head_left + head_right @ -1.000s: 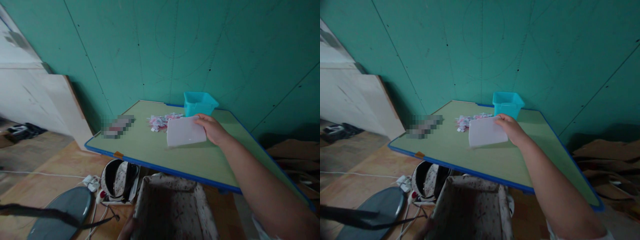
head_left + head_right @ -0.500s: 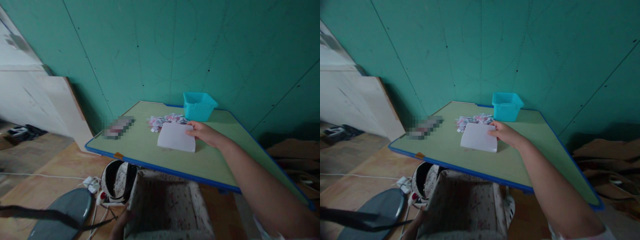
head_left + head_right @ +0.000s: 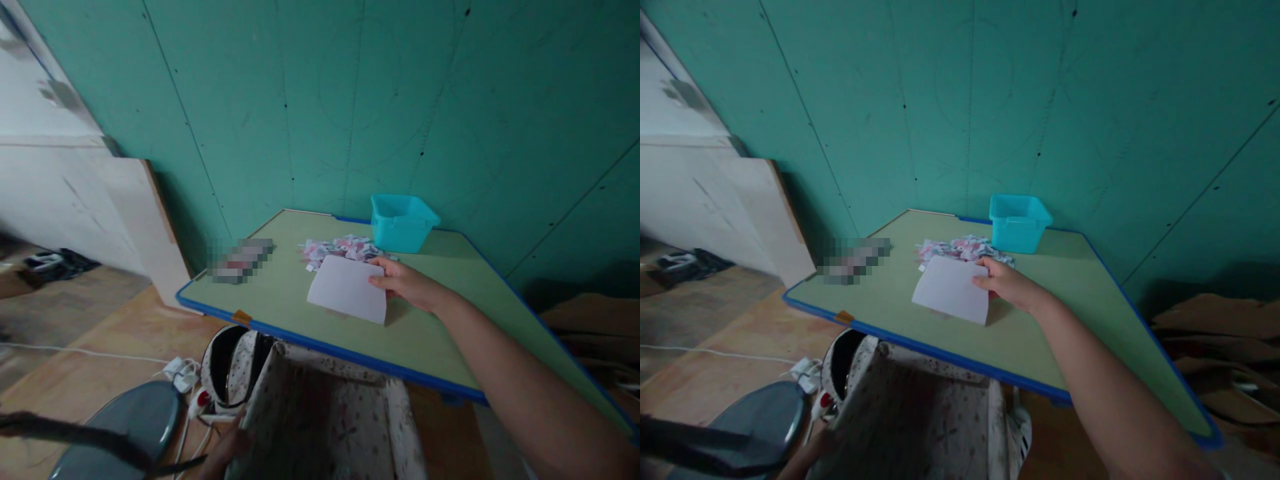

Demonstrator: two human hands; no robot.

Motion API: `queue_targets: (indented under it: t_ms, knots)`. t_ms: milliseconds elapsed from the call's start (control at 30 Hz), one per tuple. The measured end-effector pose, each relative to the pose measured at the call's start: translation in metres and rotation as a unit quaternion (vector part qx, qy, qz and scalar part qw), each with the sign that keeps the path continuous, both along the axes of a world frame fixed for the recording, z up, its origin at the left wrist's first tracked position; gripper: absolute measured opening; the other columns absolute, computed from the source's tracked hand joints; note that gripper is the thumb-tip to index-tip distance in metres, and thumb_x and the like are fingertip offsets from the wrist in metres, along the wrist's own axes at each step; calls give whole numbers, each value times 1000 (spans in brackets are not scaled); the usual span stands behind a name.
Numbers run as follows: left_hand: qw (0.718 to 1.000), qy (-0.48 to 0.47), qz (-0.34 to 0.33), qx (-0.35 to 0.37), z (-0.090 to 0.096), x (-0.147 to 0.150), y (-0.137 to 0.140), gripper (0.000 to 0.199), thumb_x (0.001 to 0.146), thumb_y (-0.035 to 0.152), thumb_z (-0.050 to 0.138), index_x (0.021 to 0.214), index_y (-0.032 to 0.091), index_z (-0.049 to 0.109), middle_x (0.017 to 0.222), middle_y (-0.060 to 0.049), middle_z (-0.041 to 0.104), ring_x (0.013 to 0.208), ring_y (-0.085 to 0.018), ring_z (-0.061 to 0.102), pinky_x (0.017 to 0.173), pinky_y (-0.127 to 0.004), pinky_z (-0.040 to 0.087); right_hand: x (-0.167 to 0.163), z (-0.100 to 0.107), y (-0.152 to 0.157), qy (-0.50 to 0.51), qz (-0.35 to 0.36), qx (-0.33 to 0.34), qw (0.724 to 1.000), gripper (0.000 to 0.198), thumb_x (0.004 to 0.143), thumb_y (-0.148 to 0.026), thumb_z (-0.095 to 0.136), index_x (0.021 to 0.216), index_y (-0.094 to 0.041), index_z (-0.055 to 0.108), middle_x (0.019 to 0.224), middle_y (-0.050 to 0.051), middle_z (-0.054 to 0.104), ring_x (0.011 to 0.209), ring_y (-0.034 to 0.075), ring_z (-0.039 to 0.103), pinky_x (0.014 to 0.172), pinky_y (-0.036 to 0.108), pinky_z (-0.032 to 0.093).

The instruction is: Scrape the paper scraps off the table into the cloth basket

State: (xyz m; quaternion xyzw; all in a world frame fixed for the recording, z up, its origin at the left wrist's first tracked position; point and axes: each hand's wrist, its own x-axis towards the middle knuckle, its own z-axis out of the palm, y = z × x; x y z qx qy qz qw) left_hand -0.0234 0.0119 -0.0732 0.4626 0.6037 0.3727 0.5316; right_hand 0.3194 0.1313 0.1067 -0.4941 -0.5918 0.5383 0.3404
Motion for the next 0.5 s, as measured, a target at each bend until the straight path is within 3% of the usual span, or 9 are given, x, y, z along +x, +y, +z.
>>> queue_targets:
  t_ms: [67, 300, 500]
  knots:
    - [1000, -14, 1, -16, -6, -3, 11, 18, 43, 14, 68, 45, 24, 53, 34, 5, 48, 41, -16, 49, 42, -27, 42, -1, 2, -2, 4, -1, -2, 1000, 27, 69, -26, 56, 92, -20, 44, 82, 0, 56, 70, 12, 55, 55, 23, 42]
    - [996, -65, -5, -57, -12, -5, 18, 21, 36, 9, 66, 39, 24, 53, 32, 2, 49, 61, -25, 58, 53, -28, 48, -3, 6, -4, -19, 10, -15, 1000, 30, 69, -27, 56, 94, -19, 43, 84, 2, 56, 72, 13, 55, 57, 24, 43]
    - [991, -114, 24, -70, -11, -2, 13, 23, 42, 3, 63, 39, 24, 53, 32, 4, 50, 53, -18, 56, 50, -22, 46, -8, 6, -11, -37, 84, -12, 996, 26, 71, -31, 56, 89, -19, 42, 79, 0, 55, 69, 12, 54, 56, 24, 42]
